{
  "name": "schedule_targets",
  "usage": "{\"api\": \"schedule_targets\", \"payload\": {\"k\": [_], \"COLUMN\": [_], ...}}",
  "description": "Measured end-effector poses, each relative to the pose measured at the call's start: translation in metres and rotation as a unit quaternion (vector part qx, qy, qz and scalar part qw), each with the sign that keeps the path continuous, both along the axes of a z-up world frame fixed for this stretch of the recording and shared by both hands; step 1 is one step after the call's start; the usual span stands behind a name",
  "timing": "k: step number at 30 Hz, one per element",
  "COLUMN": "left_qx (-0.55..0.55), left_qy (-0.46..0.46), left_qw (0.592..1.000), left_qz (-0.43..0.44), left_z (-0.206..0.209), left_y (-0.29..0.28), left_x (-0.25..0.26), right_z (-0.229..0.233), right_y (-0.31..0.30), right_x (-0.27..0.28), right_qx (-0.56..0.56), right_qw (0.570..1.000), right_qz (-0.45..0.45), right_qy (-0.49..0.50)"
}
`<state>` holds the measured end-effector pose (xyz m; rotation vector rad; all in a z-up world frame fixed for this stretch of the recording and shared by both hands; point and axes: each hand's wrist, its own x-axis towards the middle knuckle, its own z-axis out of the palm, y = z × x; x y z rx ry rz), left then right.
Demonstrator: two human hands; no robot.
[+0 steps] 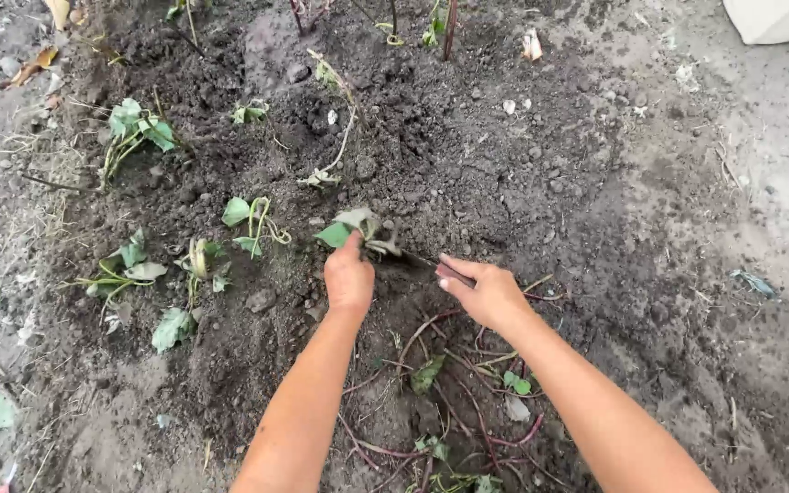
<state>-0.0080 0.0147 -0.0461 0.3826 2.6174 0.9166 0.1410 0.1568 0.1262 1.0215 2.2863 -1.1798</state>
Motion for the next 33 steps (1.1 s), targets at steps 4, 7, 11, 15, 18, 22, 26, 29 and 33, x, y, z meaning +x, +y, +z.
{"api": "schedule_targets", "payload": {"k": [4,7,11,15,18,22,26,29,33], "left_qx": [-0.010,0.010,0.000,0.003,-0.006,-0.017,-0.044,-0.081,-0.108], "left_qy": [-0.002,-0.012,-0.033,-0.017,0.032,0.050,0.063,0.038,0.009], "left_qw": [1.000,1.000,0.999,1.000,0.999,0.997,0.994,0.991,0.992], "left_qz": [-0.016,0.003,0.005,-0.019,-0.037,-0.058,-0.083,-0.098,-0.060], "left_z": [-0.019,-0.008,-0.033,-0.011,-0.037,-0.048,-0.053,-0.013,0.047], "left_y": [0.002,0.010,0.008,0.006,-0.001,0.000,-0.003,-0.005,-0.017], "left_x": [0.005,0.003,0.002,0.008,0.007,0.010,0.003,0.002,0.013], "right_z": [0.083,0.053,-0.029,-0.162,-0.073,-0.030,-0.006,-0.001,-0.008], "right_y": [0.007,0.055,0.065,0.094,0.023,-0.009,-0.007,0.003,-0.001], "right_x": [0.012,0.022,0.007,-0.010,-0.007,-0.003,-0.013,-0.012,0.013], "right_qx": [0.039,0.095,-0.062,-0.069,0.063,0.069,0.100,0.115,0.044], "right_qw": [0.999,0.992,0.975,0.973,0.989,0.990,0.984,0.988,0.998], "right_qz": [0.015,-0.080,-0.205,-0.203,0.017,0.115,0.135,0.092,-0.007], "right_qy": [-0.032,-0.022,0.061,0.087,0.136,0.048,0.058,0.051,0.045]}}
